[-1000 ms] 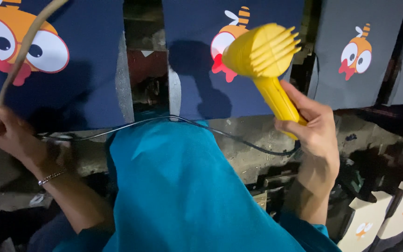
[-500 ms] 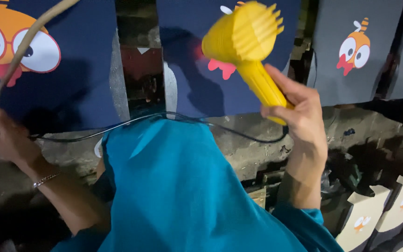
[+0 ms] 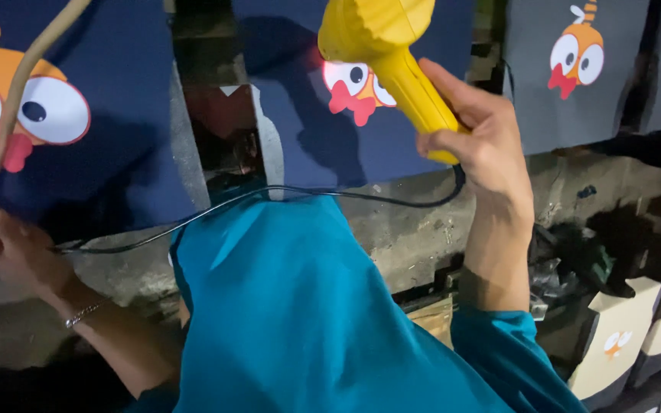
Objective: Drying screen-printed designs on shirts using a handheld heat gun on a production line.
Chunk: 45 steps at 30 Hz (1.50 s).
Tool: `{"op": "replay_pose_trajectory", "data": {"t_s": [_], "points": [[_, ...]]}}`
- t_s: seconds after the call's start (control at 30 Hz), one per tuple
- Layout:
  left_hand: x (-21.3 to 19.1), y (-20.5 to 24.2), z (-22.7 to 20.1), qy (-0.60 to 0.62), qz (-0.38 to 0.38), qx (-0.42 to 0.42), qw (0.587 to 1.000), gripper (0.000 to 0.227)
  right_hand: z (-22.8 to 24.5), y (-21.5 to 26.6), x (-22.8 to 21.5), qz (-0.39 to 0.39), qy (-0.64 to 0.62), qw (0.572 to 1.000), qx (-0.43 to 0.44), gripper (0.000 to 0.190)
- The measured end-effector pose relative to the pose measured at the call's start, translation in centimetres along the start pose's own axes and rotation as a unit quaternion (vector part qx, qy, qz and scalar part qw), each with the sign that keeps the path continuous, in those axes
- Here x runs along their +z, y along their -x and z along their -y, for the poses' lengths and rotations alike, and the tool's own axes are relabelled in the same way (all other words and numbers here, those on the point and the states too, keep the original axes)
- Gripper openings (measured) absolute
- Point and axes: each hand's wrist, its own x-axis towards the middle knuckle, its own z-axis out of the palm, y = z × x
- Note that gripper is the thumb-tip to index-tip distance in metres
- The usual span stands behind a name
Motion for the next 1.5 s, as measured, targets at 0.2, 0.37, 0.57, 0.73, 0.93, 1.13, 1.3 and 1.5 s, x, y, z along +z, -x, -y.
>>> {"op": "replay_pose_trajectory", "data": {"t_s": [0.2,0.37,0.57,0.73,0.93,1.13,1.3,1.5], "points": [[0.0,0.4,-0.7,0.025,-0.008,0.010,1.000,0.052,-0.6,-0.7,-1.2,-0.021,-0.025,0.999,-0.019,0.074],[-0.4,0.0,0.2,-0.011,0.007,0.025,1.000,0.057,-1.1,0.0,-2.3,-0.040,-0.023,0.999,-0.018,0.074],[-0.4,0.3,-0.5,-0.027,-0.016,0.009,0.999,0.057,-0.9,2.9,-3.0,-0.051,0.014,0.999,0.008,0.076],[-0.6,-0.1,0.7,-0.008,-0.032,-0.018,0.999,0.055,-3.1,6.0,-3.3,0.012,-0.042,0.999,0.001,0.071],[-0.2,0.9,-2.2,-0.027,-0.003,0.022,0.999,0.061,-3.4,5.9,-2.4,-0.017,-0.084,0.996,0.016,0.070],[-0.4,-0.1,0.0,0.007,0.001,-0.007,1.000,0.058,-2.8,2.8,-3.0,-0.062,-0.063,0.996,0.012,0.074],[0.3,1.3,-3.9,-0.064,-0.014,-0.008,0.998,0.054,-0.9,0.5,-1.7,-0.083,-0.049,0.995,0.030,0.079],[0.2,0.7,-2.6,-0.038,-0.017,-0.019,0.999,0.054,-1.4,0.4,-1.8,-0.025,-0.078,0.997,0.012,0.076]]}}
